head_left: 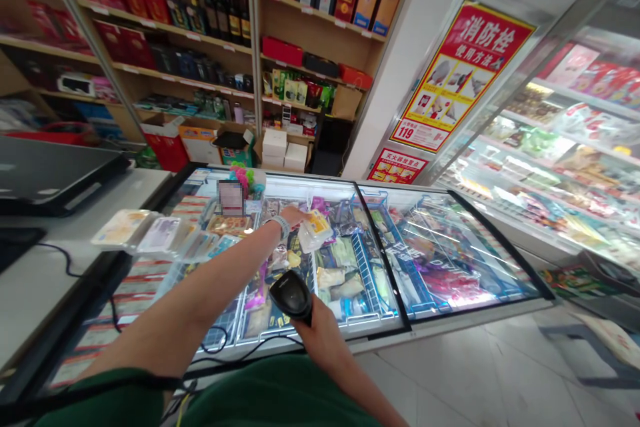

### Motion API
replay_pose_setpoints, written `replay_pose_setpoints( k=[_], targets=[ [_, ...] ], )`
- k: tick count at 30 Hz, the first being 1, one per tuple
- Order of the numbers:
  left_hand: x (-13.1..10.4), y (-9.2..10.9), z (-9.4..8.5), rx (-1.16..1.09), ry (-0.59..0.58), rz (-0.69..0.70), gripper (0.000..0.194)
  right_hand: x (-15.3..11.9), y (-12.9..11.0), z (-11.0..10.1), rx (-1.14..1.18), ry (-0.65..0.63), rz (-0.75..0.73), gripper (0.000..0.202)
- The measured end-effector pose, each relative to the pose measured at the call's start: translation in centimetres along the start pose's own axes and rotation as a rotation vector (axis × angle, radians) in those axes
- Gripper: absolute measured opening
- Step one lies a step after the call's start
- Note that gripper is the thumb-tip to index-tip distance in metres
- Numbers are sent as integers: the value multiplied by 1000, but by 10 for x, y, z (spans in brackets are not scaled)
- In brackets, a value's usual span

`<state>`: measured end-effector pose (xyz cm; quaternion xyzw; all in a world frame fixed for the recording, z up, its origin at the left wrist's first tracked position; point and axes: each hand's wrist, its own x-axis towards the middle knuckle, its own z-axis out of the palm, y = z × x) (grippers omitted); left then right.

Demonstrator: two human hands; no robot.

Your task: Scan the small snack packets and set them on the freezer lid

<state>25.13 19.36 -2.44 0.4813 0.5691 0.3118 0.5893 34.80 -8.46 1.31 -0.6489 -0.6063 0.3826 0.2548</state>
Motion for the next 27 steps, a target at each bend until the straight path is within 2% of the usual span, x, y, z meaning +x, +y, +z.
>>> replay_pose_setpoints(
  k=[5, 11, 15, 18, 23, 27],
  targets=[
    [-16, 0, -19, -80, 58, -210, 28, 6, 2, 5, -11, -32, -42, 29],
    [-53, -14, -65, -293, 18, -372, 16, 12, -2, 7, -19, -91, -55, 27],
    [-94, -46, -97, -501, 0, -383, 21, 14, -3, 10, -33, -119, -72, 29],
    [-130, -80, -115, -605, 64, -353, 29, 16, -4, 12, -27, -138, -90, 29],
    [-187, -133, -132, -715, 213, -320, 35, 18, -10, 17, -60, -180, -108, 22],
    [-220, -157, -141, -715, 328, -283, 37, 18, -21, 22, -90, -235, -149, 26]
  ],
)
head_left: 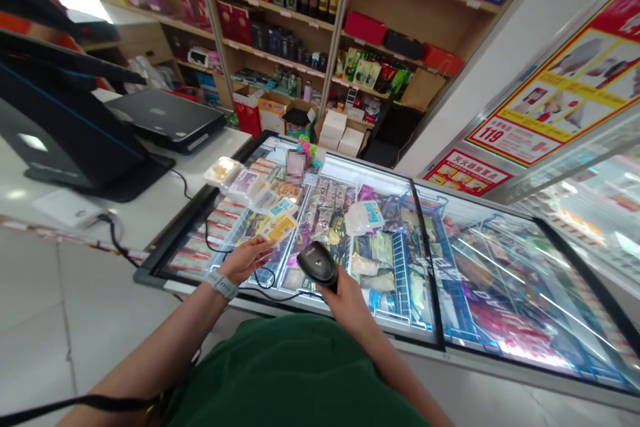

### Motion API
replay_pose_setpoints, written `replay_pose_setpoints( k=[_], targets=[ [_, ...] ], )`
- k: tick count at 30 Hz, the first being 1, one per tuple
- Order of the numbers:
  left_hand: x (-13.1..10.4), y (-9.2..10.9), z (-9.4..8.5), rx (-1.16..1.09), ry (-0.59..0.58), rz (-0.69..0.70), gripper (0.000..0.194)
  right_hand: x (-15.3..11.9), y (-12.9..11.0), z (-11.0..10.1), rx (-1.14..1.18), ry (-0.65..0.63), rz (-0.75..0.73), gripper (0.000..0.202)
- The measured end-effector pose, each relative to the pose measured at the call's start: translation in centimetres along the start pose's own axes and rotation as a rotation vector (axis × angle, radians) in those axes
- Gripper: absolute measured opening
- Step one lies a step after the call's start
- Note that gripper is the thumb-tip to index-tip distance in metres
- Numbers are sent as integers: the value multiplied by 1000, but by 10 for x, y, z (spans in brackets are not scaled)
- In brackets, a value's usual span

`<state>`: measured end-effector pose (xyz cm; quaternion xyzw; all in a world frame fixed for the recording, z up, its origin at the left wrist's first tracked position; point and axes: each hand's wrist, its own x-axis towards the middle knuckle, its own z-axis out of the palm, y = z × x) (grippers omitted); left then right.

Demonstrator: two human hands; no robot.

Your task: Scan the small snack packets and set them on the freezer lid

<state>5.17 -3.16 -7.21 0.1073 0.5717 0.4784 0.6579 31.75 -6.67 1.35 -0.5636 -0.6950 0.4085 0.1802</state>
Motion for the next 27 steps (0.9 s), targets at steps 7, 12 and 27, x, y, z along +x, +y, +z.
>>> replay_pose_setpoints(
  k=[7, 12, 27],
  targets=[
    [-18, -13, -22, 45, 103, 172, 49, 2, -12, 11, -61, -73, -83, 28],
    [-25, -16, -20, 81, 141, 212, 50, 0, -20, 12, -93, -111, -101, 24],
    [-25, -22, -13, 107, 140, 216, 51, 0, -18, 8, -110, -121, -76, 26]
  ],
)
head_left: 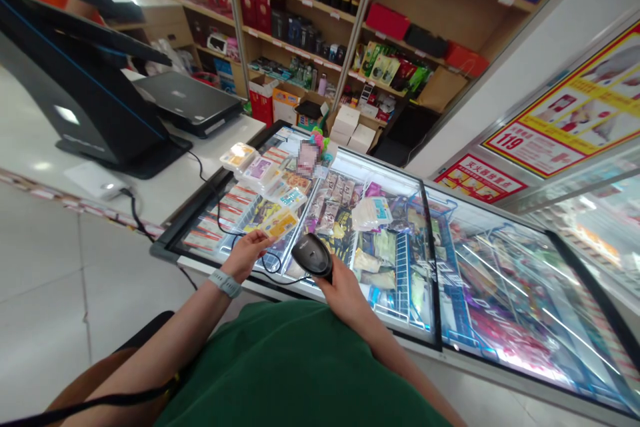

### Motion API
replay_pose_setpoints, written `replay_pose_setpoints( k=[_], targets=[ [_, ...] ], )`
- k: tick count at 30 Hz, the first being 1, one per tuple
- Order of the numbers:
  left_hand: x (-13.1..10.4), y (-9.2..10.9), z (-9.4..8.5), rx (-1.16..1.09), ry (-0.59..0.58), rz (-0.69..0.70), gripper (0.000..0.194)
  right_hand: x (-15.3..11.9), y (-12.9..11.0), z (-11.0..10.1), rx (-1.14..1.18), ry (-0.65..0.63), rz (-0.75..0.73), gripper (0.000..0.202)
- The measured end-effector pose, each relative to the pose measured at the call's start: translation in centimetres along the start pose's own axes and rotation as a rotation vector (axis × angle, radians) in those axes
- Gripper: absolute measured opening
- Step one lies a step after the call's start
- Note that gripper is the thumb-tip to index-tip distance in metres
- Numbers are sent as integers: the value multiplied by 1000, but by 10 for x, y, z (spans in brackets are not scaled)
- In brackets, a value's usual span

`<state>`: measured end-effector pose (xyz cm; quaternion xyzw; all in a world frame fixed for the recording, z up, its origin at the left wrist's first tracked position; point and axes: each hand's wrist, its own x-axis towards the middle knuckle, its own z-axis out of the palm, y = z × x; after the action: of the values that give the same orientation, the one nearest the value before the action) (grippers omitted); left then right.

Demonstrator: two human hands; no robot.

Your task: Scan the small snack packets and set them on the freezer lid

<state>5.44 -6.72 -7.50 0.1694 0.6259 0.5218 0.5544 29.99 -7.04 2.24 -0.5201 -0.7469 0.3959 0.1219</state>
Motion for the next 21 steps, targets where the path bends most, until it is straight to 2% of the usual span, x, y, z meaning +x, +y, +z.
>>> replay_pose_setpoints(
  k=[13, 17, 21],
  targets=[
    [4, -4, -1, -14, -4, -22, 48, 3, 5, 3, -9, 4, -24, 29],
    [18, -7, -5, -73, -12, -81, 47, 2, 5, 3, -12, 6, -7, 26],
    [43, -2, -5, -150, -15, -150, 41, 0, 8, 3, 1, 9, -6, 26]
  ],
)
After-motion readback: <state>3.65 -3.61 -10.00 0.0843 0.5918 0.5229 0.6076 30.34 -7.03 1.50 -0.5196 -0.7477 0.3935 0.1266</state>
